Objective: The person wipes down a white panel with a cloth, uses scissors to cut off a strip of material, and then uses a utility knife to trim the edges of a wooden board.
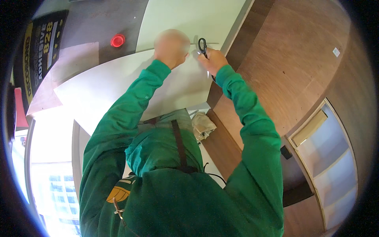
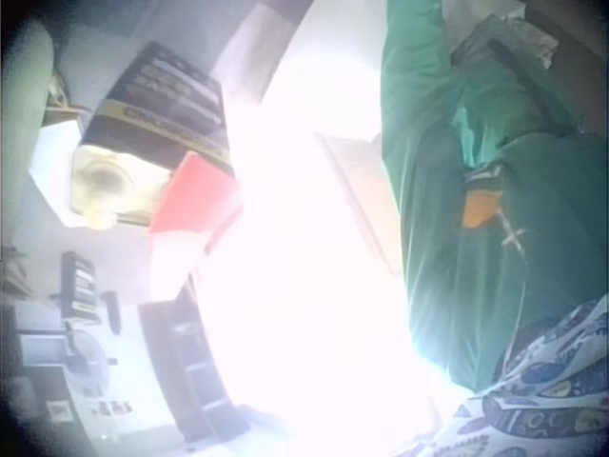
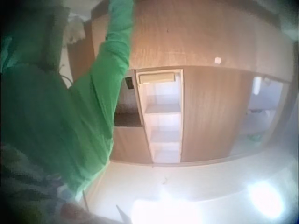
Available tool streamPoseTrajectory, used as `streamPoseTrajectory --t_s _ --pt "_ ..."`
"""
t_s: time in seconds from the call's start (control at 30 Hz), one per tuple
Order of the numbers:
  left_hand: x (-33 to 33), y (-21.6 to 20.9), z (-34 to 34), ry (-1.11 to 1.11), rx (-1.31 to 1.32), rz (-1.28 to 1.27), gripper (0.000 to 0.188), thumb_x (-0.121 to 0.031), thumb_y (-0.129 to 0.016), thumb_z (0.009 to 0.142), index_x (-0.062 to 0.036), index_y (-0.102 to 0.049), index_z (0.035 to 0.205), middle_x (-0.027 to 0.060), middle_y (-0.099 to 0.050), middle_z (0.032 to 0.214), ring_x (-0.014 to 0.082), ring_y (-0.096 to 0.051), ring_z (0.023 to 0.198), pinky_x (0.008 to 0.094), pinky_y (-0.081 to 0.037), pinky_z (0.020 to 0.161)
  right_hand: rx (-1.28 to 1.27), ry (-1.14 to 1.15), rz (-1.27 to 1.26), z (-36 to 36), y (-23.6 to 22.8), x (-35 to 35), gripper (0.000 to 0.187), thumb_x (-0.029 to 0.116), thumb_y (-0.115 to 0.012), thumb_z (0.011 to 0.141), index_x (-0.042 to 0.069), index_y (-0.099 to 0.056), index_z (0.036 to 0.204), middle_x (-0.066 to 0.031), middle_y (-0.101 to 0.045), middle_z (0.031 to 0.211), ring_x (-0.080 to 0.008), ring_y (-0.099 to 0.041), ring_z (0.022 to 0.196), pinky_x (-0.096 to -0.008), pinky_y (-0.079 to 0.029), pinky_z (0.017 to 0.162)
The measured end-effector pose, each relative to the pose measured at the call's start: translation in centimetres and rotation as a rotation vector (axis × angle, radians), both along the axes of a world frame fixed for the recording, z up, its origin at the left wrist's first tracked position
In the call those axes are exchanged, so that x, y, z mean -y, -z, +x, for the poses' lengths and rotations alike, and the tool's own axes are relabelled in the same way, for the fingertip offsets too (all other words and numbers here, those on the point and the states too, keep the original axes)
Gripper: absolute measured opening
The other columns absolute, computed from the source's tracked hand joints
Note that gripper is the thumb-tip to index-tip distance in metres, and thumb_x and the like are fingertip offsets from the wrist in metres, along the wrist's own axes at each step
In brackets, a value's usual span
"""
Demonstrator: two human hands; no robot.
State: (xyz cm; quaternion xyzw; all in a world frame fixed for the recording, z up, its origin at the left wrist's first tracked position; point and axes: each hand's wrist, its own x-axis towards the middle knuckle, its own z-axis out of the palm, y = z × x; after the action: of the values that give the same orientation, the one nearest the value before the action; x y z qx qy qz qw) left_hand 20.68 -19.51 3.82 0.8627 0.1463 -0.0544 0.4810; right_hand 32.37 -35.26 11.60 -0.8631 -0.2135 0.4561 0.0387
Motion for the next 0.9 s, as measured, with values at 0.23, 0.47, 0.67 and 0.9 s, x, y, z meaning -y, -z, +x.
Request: streamPoseTrajectory --t_s 0.23,0.47,0.67,0.9 --pt "1.9 -1.1 1.2 -0.050 -0.073 0.173 0.030 -0.037 -0.079 0.072 -0.0205 -0.073 0.096 -0.0037 -0.065 0.099 0.0186 -0.055 0.108 0.0431 -0.036 0.095 0.061 0.356 0.002 -2.3 -0.7 3.9 0.040 0.037 -0.059 0.089 -0.002 -0.062 0.085 -0.0157 -0.058 0.065 -0.0263 -0.057 0.061 -0.0402 -0.046 0.061" --pt "3.2 -1.2 2.3 -0.038 -0.131 0.163 0.029 -0.037 -0.078 0.074 -0.0203 -0.072 0.097 -0.0045 -0.066 0.099 0.0180 -0.055 0.108 0.0434 -0.035 0.094 0.061 0.516 0.096 -2.9 -0.1 5.0 0.038 0.036 -0.060 0.089 -0.002 -0.064 0.086 -0.0105 -0.059 0.066 -0.0202 -0.055 0.060 -0.0376 -0.045 0.060" --pt "2.9 -1.5 2.6 -0.025 -0.141 0.122 0.027 -0.030 -0.078 0.074 -0.0188 -0.071 0.097 -0.0029 -0.067 0.098 0.0193 -0.055 0.107 0.0451 -0.034 0.093 0.076 0.297 0.068 -2.1 0.4 3.9 0.036 0.034 -0.057 0.090 -0.001 -0.065 0.090 -0.0210 -0.066 0.075 -0.0385 -0.063 0.070 -0.0483 -0.048 0.069" --pt "2.7 -0.9 2.3 -0.002 -0.138 0.086 0.022 -0.024 -0.075 0.075 -0.0169 -0.072 0.096 -0.0021 -0.067 0.098 0.0202 -0.056 0.105 0.0463 -0.033 0.092 0.064 0.146 -0.069 -1.1 -0.5 1.0 0.032 0.032 -0.054 0.092 0.003 -0.066 0.097 -0.0228 -0.068 0.083 -0.0427 -0.065 0.083 -0.0521 -0.050 0.077"
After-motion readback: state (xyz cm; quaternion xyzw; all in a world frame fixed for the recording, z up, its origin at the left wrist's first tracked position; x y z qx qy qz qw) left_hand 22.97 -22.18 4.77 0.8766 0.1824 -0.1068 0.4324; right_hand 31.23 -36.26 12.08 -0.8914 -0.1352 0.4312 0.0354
